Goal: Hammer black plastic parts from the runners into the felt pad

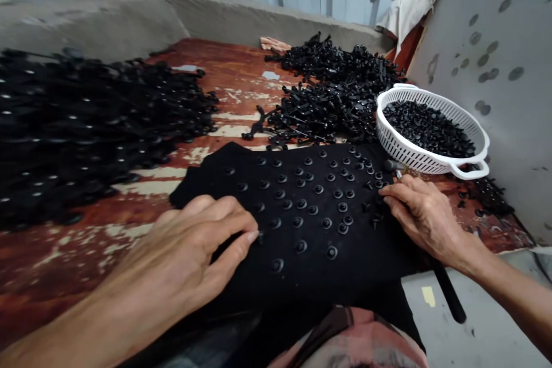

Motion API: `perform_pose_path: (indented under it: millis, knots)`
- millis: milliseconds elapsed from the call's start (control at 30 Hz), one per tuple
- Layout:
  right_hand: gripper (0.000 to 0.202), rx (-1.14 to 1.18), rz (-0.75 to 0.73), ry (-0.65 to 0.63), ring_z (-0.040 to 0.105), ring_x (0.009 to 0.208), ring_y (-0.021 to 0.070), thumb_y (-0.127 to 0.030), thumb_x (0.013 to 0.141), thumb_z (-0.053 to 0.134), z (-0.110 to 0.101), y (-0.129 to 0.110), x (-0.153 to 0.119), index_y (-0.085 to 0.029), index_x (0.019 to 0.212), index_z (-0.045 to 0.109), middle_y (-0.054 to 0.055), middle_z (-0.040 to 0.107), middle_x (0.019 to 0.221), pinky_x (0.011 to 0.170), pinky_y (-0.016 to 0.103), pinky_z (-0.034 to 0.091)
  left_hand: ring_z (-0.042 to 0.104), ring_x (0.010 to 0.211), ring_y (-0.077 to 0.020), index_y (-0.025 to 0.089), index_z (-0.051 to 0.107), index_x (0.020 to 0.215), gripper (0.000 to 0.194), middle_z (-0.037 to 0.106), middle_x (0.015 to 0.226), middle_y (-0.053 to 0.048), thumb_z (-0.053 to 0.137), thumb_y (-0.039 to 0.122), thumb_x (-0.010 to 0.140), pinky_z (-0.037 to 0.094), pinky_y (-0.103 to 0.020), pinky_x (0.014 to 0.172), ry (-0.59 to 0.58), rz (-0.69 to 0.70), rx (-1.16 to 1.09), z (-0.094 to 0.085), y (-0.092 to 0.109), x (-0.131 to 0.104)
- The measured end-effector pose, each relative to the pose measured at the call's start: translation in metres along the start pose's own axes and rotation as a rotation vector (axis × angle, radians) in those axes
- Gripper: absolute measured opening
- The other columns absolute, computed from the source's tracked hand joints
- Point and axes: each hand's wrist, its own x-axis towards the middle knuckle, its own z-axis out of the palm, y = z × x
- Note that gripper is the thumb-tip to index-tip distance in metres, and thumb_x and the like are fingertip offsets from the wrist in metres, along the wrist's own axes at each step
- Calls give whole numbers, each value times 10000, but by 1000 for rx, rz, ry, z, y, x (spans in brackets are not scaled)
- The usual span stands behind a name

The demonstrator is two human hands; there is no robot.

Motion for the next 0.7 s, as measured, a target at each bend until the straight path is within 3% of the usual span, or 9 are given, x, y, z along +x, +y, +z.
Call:
perform_pose_path:
  millis: [133,233,333,433,533,700]
  knots:
    - [247,-20,5,-63,612,820,258,-163,940,486,1,-2,-1,-167,1085,686,93,670,893,700,361,420,519,739,-244,269,651,680,264,614,729,-29,455,304,853,376,-369,655,54,-58,73,0,1,2]
    - [216,-33,-1,-114,609,835,270,-178,934,522,1,-4,5,-177,1065,694,87,683,908,701,373,385,511,772,-256,259,624,736,255,615,766,-40,423,299,887,385,-391,699,213,-30,144,-3,6,4]
    - [177,-38,-4,-158,611,804,264,-167,924,540,2,-6,13,-171,971,711,80,698,881,698,376,358,508,796,-271,235,634,822,272,634,815,-69,395,315,924,386,-417,717,349,53,188,-10,26,16]
    - [178,-35,9,-176,618,809,252,-155,921,546,3,-8,17,-168,1001,705,80,706,910,700,366,349,519,790,-266,222,661,843,276,649,834,-76,404,285,923,365,-409,675,305,218,167,-13,61,37]
    - [184,-31,30,-181,619,830,251,-140,917,544,2,-7,14,-167,1006,704,79,703,908,700,358,345,524,809,-258,214,666,850,196,643,837,-67,477,243,893,348,-404,671,229,325,183,-5,93,60]
    - [192,-4,62,-194,630,853,245,-128,902,562,-4,-4,3,-188,1019,702,65,702,924,702,343,356,536,893,-278,196,657,940,191,648,902,-66,476,174,886,358,-431,722,108,413,202,16,115,84]
